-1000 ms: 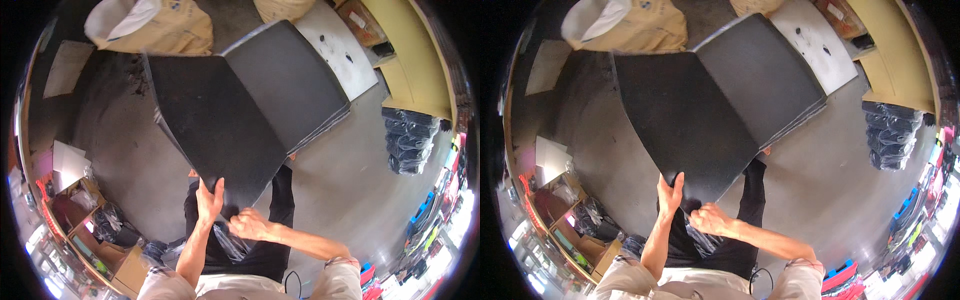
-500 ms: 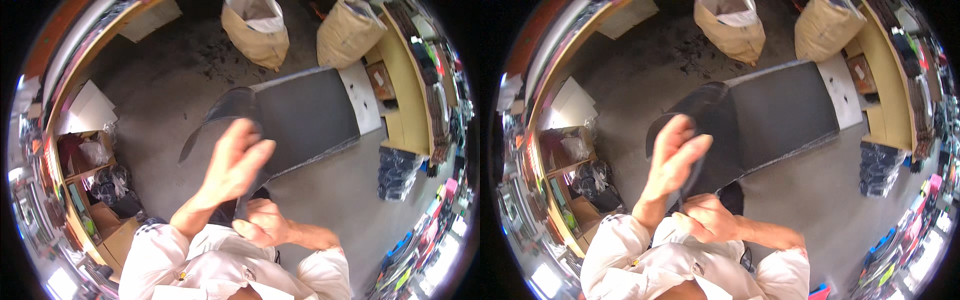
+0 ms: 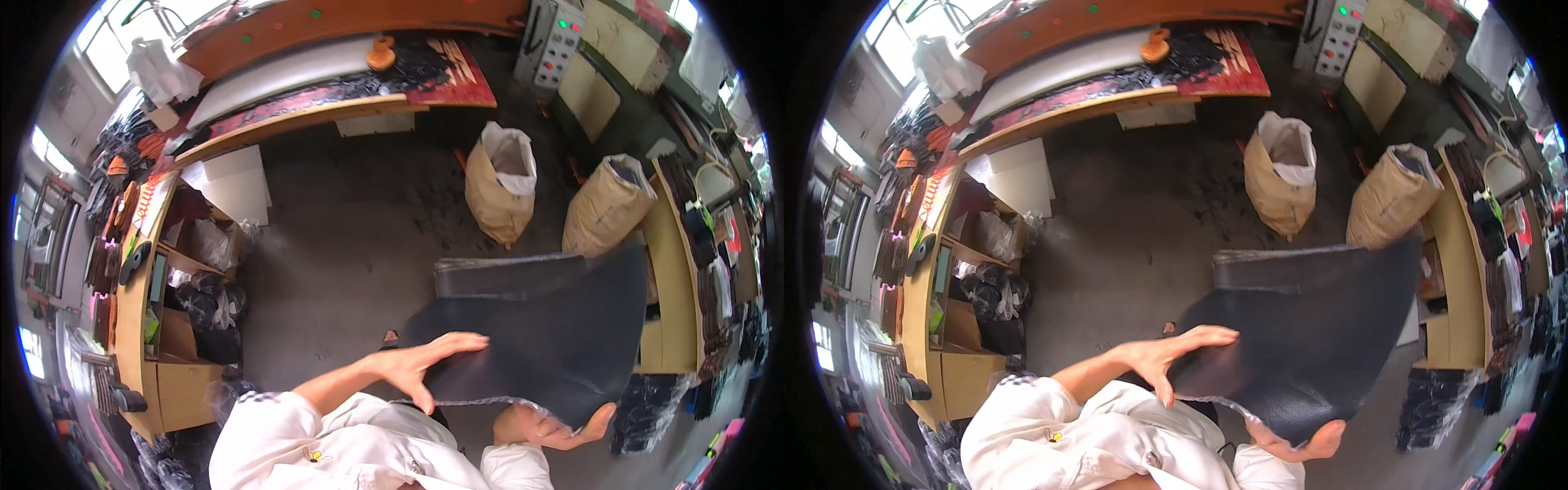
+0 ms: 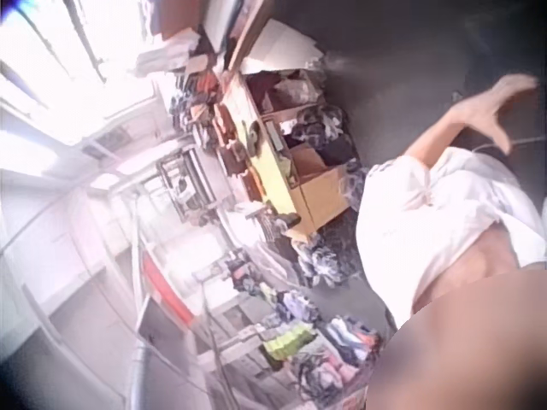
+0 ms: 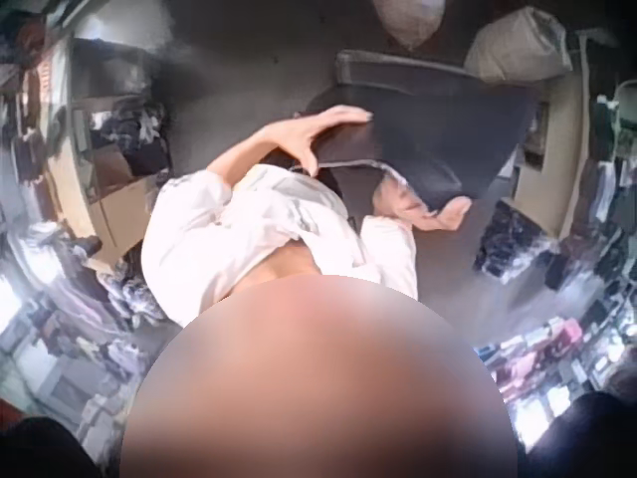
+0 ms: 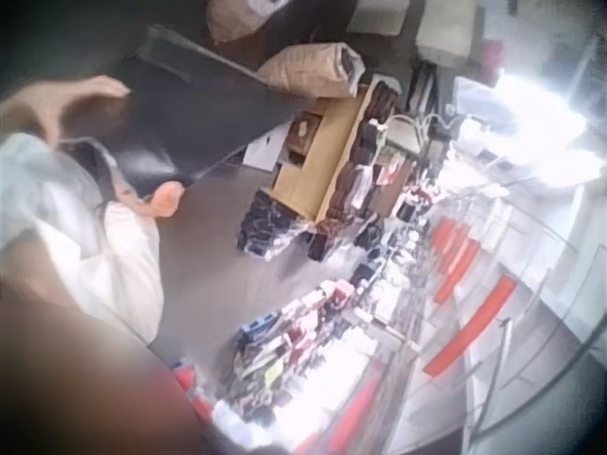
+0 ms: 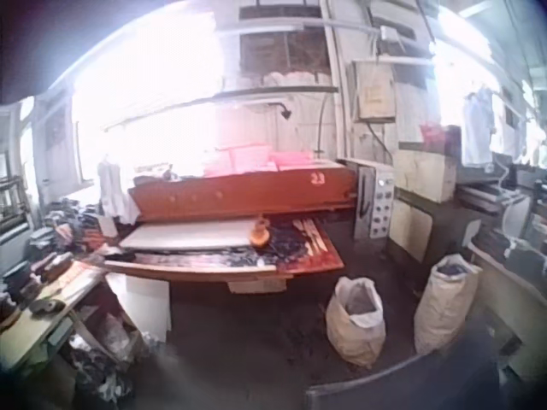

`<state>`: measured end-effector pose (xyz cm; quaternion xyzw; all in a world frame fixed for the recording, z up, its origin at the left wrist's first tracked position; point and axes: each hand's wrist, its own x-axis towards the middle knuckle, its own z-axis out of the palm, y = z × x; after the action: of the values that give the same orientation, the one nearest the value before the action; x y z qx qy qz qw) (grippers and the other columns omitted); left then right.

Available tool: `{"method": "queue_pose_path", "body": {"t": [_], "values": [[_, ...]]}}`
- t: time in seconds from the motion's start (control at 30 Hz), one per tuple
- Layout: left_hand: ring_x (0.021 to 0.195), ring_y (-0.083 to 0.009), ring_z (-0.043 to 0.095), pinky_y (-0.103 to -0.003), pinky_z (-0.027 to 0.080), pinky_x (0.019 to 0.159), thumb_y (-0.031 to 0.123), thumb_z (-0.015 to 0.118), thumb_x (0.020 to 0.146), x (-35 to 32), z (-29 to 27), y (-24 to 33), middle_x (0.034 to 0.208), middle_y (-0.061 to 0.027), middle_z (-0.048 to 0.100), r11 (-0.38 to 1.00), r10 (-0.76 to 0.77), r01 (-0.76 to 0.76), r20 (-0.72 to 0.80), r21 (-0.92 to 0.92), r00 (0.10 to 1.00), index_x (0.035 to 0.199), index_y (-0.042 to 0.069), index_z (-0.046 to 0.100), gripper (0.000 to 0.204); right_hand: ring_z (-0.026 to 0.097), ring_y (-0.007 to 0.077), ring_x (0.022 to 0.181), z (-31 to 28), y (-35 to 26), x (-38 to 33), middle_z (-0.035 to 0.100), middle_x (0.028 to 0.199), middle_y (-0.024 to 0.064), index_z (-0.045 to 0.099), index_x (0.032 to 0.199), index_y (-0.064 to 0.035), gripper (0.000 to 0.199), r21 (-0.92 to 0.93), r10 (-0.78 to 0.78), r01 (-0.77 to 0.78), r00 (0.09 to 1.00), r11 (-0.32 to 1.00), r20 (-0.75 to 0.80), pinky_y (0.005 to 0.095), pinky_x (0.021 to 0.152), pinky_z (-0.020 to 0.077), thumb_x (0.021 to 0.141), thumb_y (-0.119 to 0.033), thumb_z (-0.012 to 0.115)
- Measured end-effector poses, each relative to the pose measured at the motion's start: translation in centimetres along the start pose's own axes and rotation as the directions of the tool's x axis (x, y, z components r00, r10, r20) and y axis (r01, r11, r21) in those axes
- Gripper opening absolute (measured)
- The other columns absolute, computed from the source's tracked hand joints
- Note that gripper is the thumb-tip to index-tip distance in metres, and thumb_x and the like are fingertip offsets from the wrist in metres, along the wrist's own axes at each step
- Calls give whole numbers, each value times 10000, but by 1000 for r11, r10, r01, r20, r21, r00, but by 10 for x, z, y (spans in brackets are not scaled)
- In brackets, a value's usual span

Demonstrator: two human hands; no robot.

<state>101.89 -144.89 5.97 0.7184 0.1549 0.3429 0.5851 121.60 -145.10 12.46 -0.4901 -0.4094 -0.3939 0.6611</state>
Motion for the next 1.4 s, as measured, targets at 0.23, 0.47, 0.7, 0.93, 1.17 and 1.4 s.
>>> {"method": "queue_pose_path", "body": {"t": [0.23, 0.47, 0.7, 0.93, 1.17, 1.4], "values": [[1426, -308, 325, -444, 267, 1166, 450, 823, 761, -148, -19, -47, 1504, -195, 374, 913, -318, 384, -354, 135, 880, 1528, 47, 285, 1020, 638, 320, 934, 94, -75, -32, 627, 1035, 212, 579, 1205, 78, 601, 314, -58, 118, 979, 942, -194, 392, 813, 536, 945, -460, 509], [1063, -155, 638, -288, 499, 922, 65, 711, 895, -182, -155, -124, 1197, -59, 677, 926, -367, 306, -714, -220, 597, 1150, 79, 710, 256, 631, 299, 847, 245, -220, -18, 636, 962, 179, 600, 1095, 46, 427, 615, 16, 131, 974, 778, -227, 385, 758, 530, 933, -343, 533], [937, -117, 624, -284, 505, 847, 122, 721, 865, -189, -332, -65, 978, -45, 711, 899, -436, 293, -729, -326, 527, 1060, 8, 705, 227, 625, 278, 761, 460, -376, 28, 645, 890, 146, 620, 984, 14, 257, 934, 53, -338, 937, -117, 345, 377, 702, 524, 921, -227, 557], [882, -145, 619, -325, 513, 807, 566, 705, 864, -232, -552, -31, 997, -47, 682, 912, -408, 72, -912, -404, 48, 1112, -13, 646, 633, 606, 244, 634, 649, -597, -124, 645, 824, 117, 577, 893, -47, 148, 350, -676, -928, 341, -129, 654, 366, 600, 523, 936, -166, 501], [950, -170, 650, -315, 508, 864, 320, 731, 910, -349, -679, -46, 1098, -74, 687, 881, -472, -106, -843, -461, -259, 1160, -8, 663, 419, 614, 313, 1032, 627, -400, -344, 652, 1067, 128, 621, 1052, -50, 448, 644, -456, -408, 470, 647, 756, 422, 917, 452, 742, -284, 844], [764, -78, 607, -229, 478, 713, 162, 731, 889, -378, -715, 16, 900, 7, 674, 914, -232, 238, -904, -329, -358, 1011, 36, 687, 181, 481, 115, 786, 616, -283, -366, 538, 1034, 67, 460, 1288, 3, 681, -265, 169, -673, -207, 690, 964, 294, 722, 454, 813, -328, 819]]}}
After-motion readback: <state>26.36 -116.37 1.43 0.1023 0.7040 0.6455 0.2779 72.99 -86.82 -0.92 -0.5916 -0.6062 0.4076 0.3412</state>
